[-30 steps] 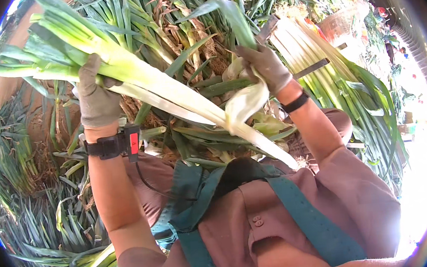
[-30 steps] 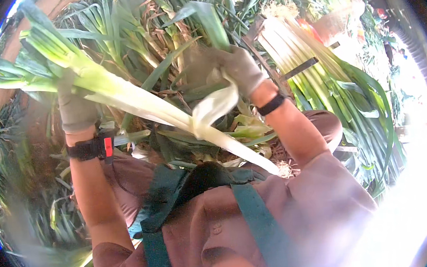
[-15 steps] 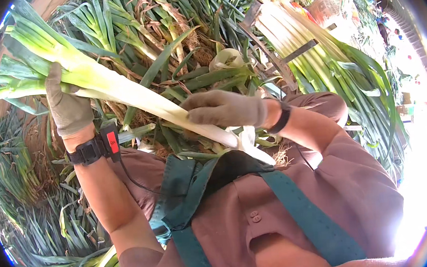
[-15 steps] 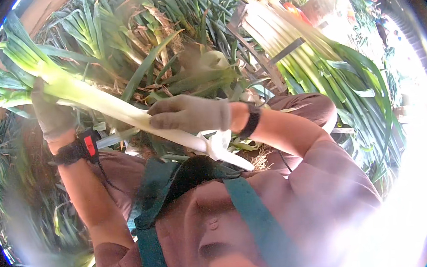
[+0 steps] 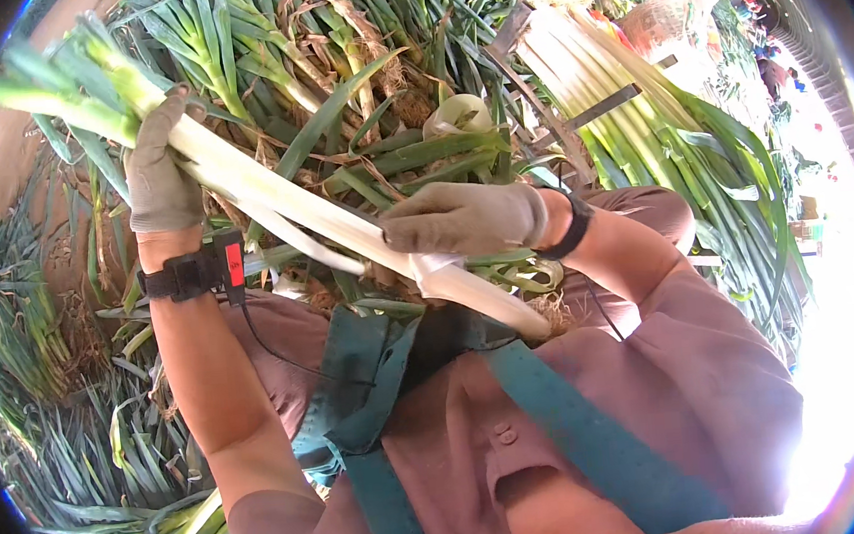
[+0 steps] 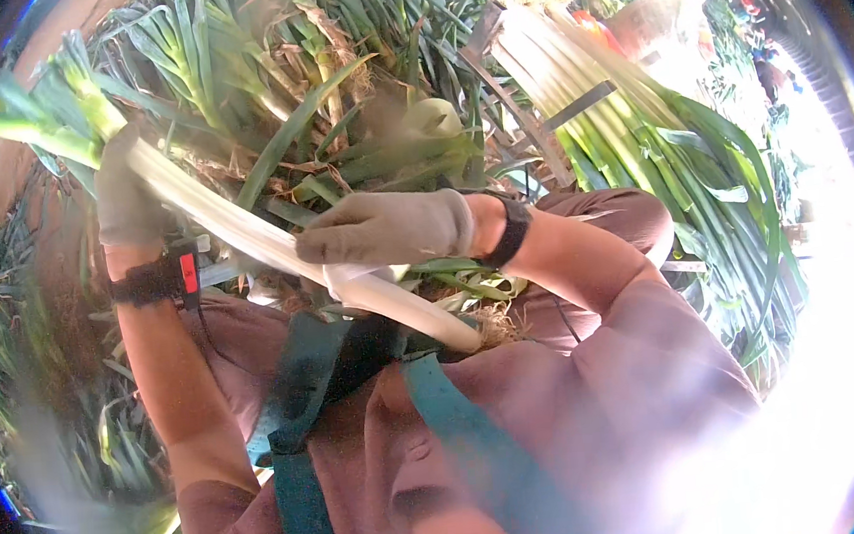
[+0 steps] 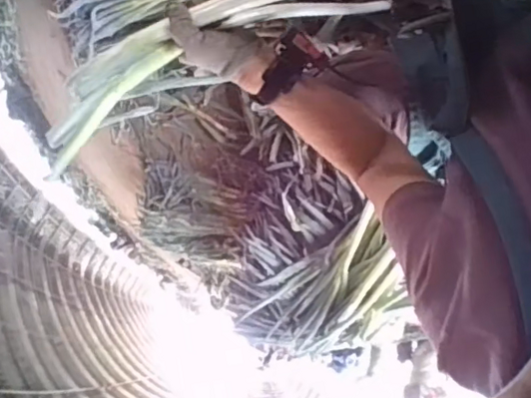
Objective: Peeling and trimming leeks and organizing them into bundles
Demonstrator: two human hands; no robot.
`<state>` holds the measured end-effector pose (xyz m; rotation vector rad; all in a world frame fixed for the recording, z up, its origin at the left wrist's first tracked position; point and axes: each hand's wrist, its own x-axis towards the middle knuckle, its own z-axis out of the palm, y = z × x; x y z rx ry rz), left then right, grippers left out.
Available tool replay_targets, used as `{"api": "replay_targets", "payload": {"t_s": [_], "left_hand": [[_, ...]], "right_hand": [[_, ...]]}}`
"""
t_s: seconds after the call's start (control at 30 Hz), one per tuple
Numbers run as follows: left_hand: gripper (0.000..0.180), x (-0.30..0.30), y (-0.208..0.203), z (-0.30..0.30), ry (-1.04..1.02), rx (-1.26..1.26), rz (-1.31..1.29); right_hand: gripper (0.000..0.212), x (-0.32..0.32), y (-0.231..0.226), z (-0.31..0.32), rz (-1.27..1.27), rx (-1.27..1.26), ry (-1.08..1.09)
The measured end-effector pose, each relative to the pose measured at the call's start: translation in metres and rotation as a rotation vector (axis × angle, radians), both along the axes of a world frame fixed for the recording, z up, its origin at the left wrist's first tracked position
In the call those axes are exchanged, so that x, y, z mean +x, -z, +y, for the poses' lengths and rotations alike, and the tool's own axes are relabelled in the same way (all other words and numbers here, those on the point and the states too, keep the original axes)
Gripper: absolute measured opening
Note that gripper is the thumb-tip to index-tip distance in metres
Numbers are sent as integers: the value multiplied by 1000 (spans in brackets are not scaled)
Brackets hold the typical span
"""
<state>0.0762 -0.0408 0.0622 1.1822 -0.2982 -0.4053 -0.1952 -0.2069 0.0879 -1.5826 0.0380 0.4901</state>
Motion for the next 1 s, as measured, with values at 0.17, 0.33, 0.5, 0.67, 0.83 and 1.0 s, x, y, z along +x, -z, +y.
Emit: {"api": "replay_targets", "payload": {"t_s": [0.17, 0.33, 0.5, 0.67, 0.83, 1.0], "left_hand": [[25, 37, 17, 23, -42, -69, 55], [18, 64, 24, 49, -160, -90, 42], [17, 83, 31, 67, -131, -102, 42], [20, 105, 37, 108, -240, -97, 120], [28, 98, 27, 126, -337, -91, 217], [44, 67, 5, 107, -434, 36, 65]], "right_hand": [[50, -26, 13, -5, -89, 53, 95], [52, -69, 27, -18, 8, 43, 227], [43, -113, -1, -22, -28, -185, 335], [23, -158, -30, -29, -43, -435, 255], [20, -188, -63, -35, -46, -519, 466], [31, -163, -30, -47, -326, -1268, 193]]}}
